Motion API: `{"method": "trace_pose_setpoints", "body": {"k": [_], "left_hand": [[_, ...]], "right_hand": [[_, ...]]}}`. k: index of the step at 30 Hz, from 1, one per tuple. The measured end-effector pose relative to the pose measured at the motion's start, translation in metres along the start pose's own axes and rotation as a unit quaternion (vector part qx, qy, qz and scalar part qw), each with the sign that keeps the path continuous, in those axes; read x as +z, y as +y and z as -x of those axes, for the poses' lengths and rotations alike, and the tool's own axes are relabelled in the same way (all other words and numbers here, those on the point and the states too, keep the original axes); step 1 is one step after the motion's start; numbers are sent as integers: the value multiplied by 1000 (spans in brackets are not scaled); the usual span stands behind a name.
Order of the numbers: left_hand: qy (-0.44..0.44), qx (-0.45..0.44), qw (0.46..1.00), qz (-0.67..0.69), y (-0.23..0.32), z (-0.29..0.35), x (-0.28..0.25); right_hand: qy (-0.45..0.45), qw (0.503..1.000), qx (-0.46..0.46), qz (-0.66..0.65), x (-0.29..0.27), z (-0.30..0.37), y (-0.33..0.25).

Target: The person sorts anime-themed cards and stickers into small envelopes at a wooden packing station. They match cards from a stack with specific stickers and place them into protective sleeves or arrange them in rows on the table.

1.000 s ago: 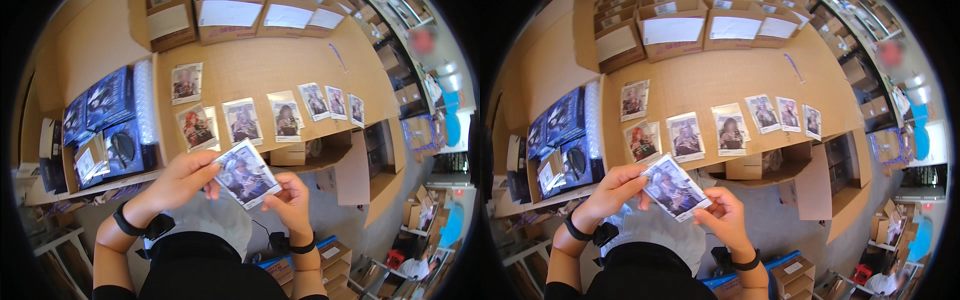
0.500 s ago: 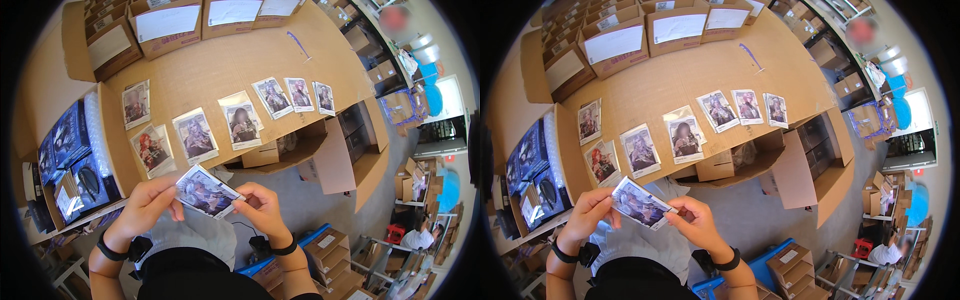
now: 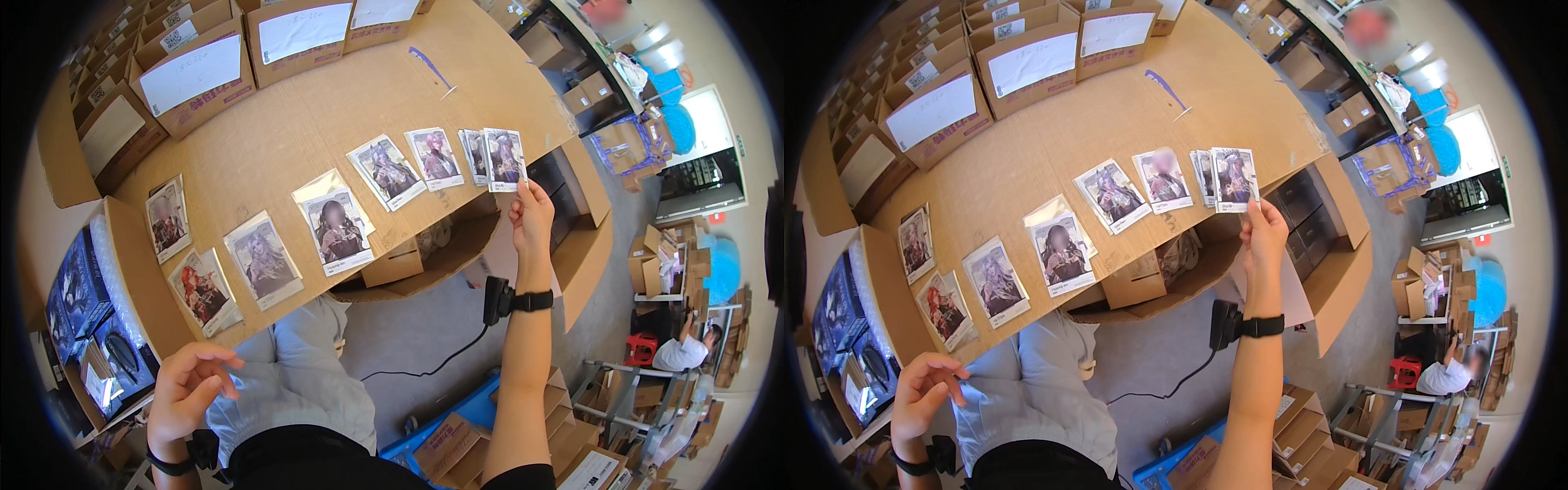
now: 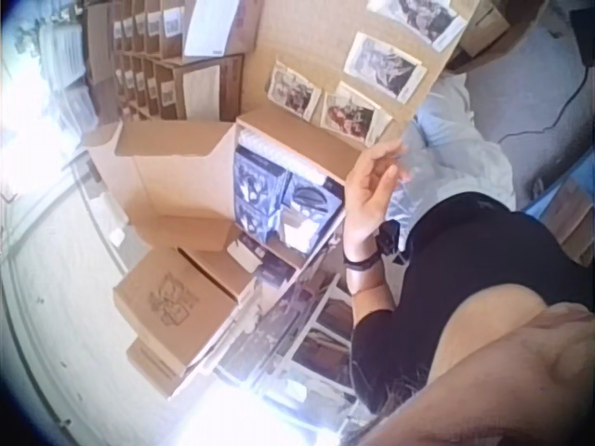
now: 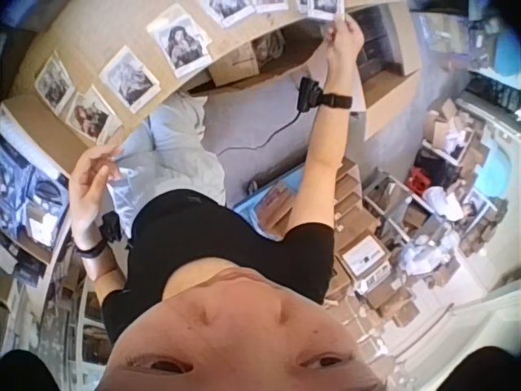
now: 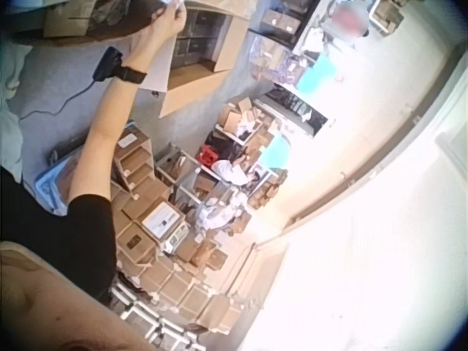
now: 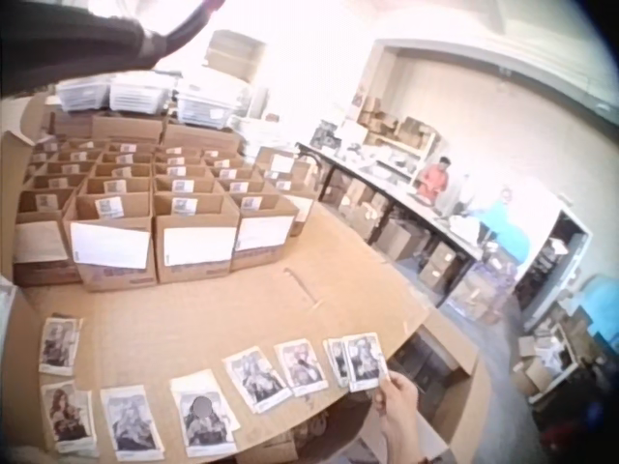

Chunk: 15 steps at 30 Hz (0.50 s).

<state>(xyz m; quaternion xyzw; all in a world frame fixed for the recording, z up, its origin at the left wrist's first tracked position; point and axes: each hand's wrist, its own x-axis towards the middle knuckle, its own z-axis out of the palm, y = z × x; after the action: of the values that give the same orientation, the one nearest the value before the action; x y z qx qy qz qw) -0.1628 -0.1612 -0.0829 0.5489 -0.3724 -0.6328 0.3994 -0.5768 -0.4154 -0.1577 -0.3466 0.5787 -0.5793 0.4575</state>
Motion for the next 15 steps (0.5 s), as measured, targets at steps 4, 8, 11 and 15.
{"method": "trace_pose_setpoints", "body": {"k": [4,8,11,15], "left_hand": [[7,9,1000,5,3,5,-1],[13,12,1000,10,5,9,-2],[20,10,1000,8,5,11,-4],[18,12,1000,11,4,14,-4]], "right_hand": [[8,997,22,71,2,-28,10],[46,990,33,126,7,-38,19],[75,987,17,140,14,-35,18],[91,984,-8,152,18,-31,16]]}}
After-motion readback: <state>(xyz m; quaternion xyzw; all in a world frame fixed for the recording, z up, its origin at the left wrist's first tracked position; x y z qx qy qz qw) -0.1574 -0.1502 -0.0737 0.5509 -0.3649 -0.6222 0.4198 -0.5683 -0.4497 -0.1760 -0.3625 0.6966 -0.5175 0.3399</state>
